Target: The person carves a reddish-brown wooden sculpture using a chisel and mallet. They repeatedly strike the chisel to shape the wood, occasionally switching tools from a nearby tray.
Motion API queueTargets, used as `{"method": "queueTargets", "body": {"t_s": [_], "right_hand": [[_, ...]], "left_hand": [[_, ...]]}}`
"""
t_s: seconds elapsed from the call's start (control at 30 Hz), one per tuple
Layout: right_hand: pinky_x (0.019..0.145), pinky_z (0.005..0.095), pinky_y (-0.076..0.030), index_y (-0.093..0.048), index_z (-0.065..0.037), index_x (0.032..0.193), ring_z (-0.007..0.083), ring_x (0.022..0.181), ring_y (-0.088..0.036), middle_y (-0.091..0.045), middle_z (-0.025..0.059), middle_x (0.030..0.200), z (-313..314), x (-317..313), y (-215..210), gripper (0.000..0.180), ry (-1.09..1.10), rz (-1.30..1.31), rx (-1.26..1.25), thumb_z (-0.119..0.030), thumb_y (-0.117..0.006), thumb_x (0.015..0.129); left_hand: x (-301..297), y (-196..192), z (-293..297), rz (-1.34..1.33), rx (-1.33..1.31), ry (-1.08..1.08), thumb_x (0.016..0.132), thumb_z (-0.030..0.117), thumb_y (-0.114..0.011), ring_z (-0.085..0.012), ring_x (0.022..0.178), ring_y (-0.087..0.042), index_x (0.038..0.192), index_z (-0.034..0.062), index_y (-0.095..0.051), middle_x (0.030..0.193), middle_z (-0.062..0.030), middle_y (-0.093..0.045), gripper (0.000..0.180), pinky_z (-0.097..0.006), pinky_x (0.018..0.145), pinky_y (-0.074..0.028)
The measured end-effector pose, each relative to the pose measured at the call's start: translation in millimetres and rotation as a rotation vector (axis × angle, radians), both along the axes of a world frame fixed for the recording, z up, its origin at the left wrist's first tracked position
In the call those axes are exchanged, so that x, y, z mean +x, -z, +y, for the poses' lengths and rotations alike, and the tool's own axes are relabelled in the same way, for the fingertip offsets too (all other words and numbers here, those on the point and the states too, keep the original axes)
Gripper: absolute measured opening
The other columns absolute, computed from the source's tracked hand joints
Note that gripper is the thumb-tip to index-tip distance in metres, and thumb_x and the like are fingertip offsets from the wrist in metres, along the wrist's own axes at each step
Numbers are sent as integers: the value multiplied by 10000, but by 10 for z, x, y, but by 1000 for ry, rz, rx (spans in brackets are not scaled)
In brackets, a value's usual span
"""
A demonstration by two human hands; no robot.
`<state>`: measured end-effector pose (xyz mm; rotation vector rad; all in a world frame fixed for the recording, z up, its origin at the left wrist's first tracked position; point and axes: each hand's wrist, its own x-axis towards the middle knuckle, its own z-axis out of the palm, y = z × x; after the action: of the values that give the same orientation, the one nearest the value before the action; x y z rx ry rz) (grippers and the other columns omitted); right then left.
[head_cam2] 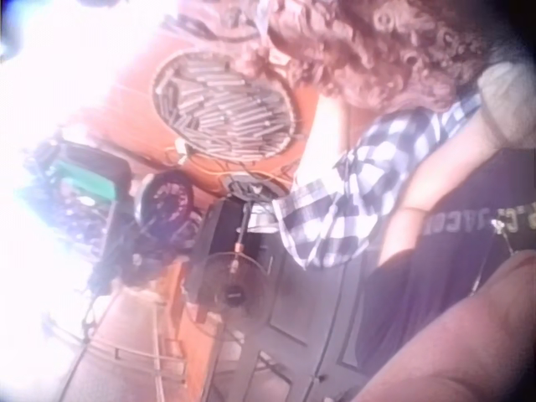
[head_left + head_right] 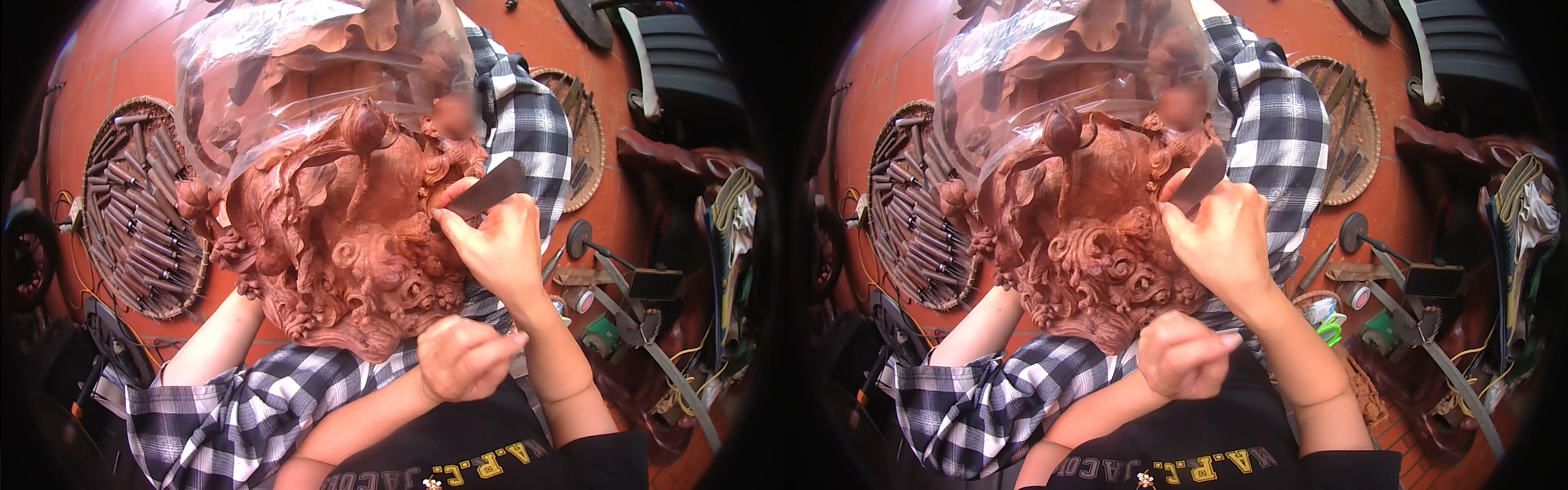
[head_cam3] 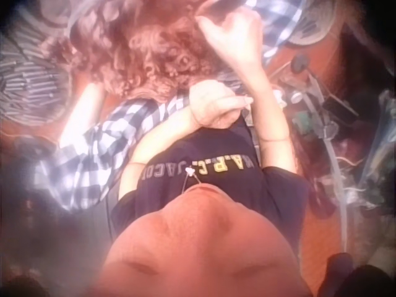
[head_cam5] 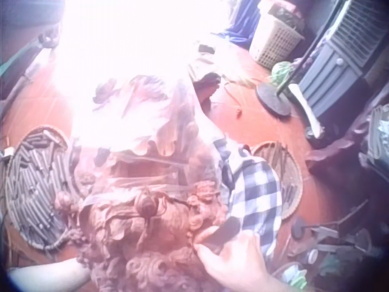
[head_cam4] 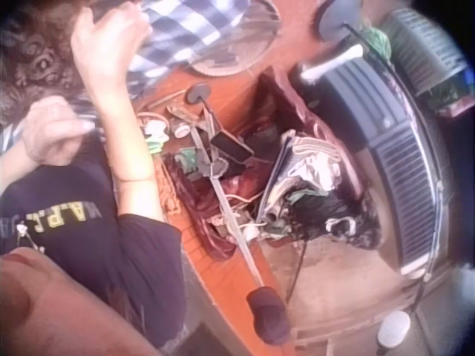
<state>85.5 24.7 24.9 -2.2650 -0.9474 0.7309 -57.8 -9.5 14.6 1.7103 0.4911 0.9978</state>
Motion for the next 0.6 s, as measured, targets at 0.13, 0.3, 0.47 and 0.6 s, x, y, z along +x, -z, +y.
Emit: {"method": "queueTargets", "body": {"t_s": [0.13, 0.3, 0.47, 0.6], "right_hand": [[609, 391, -555, -717, -39, 807, 315, 615, -708, -684, 142, 650, 33, -11, 1, 83, -71, -88, 28, -117, -701, 783], [603, 381, -554, -731, -44, 799, 303, 603, -706, -690, 139, 652, 69, 77, -25, 77, -51, -46, -22, -114, -704, 779], [576, 302, -491, -739, -14, 840, 129, 597, -650, -697, 96, 677, 61, 44, -16, 101, -98, -60, -39, -103, -747, 793], [618, 378, -551, -729, -38, 801, 281, 608, -710, -690, 148, 667, 88, 115, -12, 93, -70, 17, -19, -126, -709, 781]], "left_hand": [[76, -11, -21, -79, 86, 196, 699, 45, -745, -114, 504, -509, 1155, 96, -739, 651, 45, -511, 458, -270, 470, -406], [137, 85, 20, -29, 10, 180, 696, 15, -732, -135, 500, -528, 1128, 104, -742, 618, 30, -485, 441, -297, 458, -402], [142, 65, 32, -43, -11, 169, 706, 17, -735, -145, 537, -570, 1102, 93, -740, 665, 10, -551, 403, -288, 488, -447], [164, 92, 25, -56, -11, 125, 690, -23, -732, -145, 527, -578, 1070, 79, -750, 650, 10, -579, 394, -282, 477, -447]]}}
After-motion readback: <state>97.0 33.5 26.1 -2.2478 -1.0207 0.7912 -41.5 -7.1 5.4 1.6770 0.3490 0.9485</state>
